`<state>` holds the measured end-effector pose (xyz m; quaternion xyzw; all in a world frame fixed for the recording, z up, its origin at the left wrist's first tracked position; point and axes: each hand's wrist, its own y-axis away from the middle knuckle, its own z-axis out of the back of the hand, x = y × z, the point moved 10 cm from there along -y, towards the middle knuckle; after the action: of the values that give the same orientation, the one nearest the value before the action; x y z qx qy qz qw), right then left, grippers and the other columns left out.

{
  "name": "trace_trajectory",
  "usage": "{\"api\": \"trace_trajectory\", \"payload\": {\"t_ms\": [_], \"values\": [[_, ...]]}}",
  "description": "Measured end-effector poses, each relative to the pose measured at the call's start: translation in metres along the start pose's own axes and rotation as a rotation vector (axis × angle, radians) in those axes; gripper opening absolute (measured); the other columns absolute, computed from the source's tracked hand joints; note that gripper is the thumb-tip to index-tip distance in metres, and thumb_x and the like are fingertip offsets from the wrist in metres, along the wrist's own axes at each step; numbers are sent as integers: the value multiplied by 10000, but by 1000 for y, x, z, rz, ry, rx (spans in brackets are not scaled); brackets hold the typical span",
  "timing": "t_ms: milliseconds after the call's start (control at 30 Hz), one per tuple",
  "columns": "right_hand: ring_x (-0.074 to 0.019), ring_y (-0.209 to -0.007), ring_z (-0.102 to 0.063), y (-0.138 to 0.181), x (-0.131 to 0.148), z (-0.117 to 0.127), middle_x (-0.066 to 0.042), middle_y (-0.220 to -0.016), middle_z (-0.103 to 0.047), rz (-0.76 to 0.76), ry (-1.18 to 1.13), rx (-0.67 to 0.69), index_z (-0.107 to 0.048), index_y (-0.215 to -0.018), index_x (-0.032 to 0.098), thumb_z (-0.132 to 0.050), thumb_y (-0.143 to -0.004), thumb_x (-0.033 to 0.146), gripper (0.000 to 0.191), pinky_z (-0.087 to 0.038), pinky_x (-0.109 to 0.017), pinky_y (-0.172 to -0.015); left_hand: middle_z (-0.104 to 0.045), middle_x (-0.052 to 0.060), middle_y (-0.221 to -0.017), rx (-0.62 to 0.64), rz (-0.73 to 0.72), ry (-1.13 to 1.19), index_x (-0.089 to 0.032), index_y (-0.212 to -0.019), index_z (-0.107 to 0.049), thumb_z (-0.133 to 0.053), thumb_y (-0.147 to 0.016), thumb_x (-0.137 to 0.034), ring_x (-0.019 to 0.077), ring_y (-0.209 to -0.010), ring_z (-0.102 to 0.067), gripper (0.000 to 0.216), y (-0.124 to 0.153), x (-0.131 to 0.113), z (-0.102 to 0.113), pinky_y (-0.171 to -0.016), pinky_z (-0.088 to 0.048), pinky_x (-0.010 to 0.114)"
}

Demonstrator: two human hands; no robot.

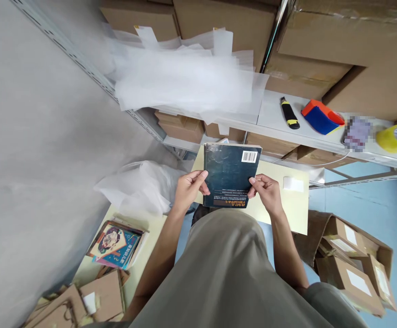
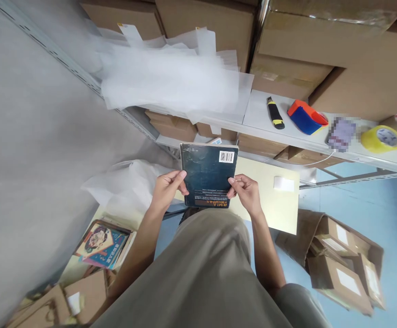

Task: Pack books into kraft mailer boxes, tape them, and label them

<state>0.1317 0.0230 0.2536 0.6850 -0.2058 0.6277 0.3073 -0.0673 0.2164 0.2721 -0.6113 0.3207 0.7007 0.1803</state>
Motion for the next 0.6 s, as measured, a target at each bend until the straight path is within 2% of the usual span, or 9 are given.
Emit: {"api": "trace_trajectory", "payload": {"t_ms": [167, 267, 333, 400, 467, 500, 600], "values": [[-203, -513, -709, 1, 0, -9, 5, -572, -752, 14, -9, 26, -659, -907, 258, -860, -870, 735, 519, -584, -318, -571, -691, 19, -586, -32, -35, 4, -198, -751, -697, -778, -886, -792, 185, -577, -728, 614, 2, 0, 7, -610, -609, 280], [-217, -616, -754, 1, 0, -11, -13, -667, -796, 43, -10, 37, -682, -962, 256, -842, -897, 724, 499, -637, -354, -676, -743, 70, -674, -31, -84, 43, -183, -748, -714, -705, -908, -847, 204, -660, -757, 683, -1, 0, 9, -612, -597, 285], [-238, -750, -795, 1, 3, -10, -42, -794, -834, 81, -6, 34, -716, -1011, 257, -798, -926, 748, 505, -665, -398, -789, -802, 118, -805, -17, -95, 94, -165, -831, -771, -612, -924, -905, 228, -721, -771, 762, -2, 1, 9, -576, -574, 294], [-259, -862, -808, 2, 6, -8, -57, -874, -836, 109, -12, 29, -758, -1101, 262, -676, -980, 811, 568, -665, -428, -858, -842, 143, -977, -14, -97, 111, -155, -972, -831, -558, -954, -904, 256, -838, -790, 797, -4, 2, 10, -587, -574, 305], [-273, -895, -798, 2, 7, -4, -51, -854, -809, 116, -16, 10, -778, -1205, 266, -554, -1017, 855, 658, -656, -434, -856, -849, 118, -1086, -29, -94, 85, -172, -1103, -864, -640, -967, -822, 276, -976, -791, 701, -4, 4, 14, -668, -599, 315], [-274, -886, -787, 2, 7, -1, -41, -822, -789, 113, -2, -1, -780, -1243, 265, -553, -1020, 851, 667, -650, -427, -841, -849, 98, -1096, -39, -89, 69, -188, -1145, -871, -710, -956, -763, 282, -1019, -785, 626, -5, 6, 15, -709, -607, 320], [-243, -829, -748, -2, 3, 1, 2, -765, -749, 105, 64, -15, -770, -1300, 261, -737, -979, 742, 580, -630, -381, -808, -847, 62, -1047, -40, -61, 55, -219, -1189, -877, -862, -885, -593, 273, -1002, -778, 483, -8, 16, 16, -770, -616, 335]]}}
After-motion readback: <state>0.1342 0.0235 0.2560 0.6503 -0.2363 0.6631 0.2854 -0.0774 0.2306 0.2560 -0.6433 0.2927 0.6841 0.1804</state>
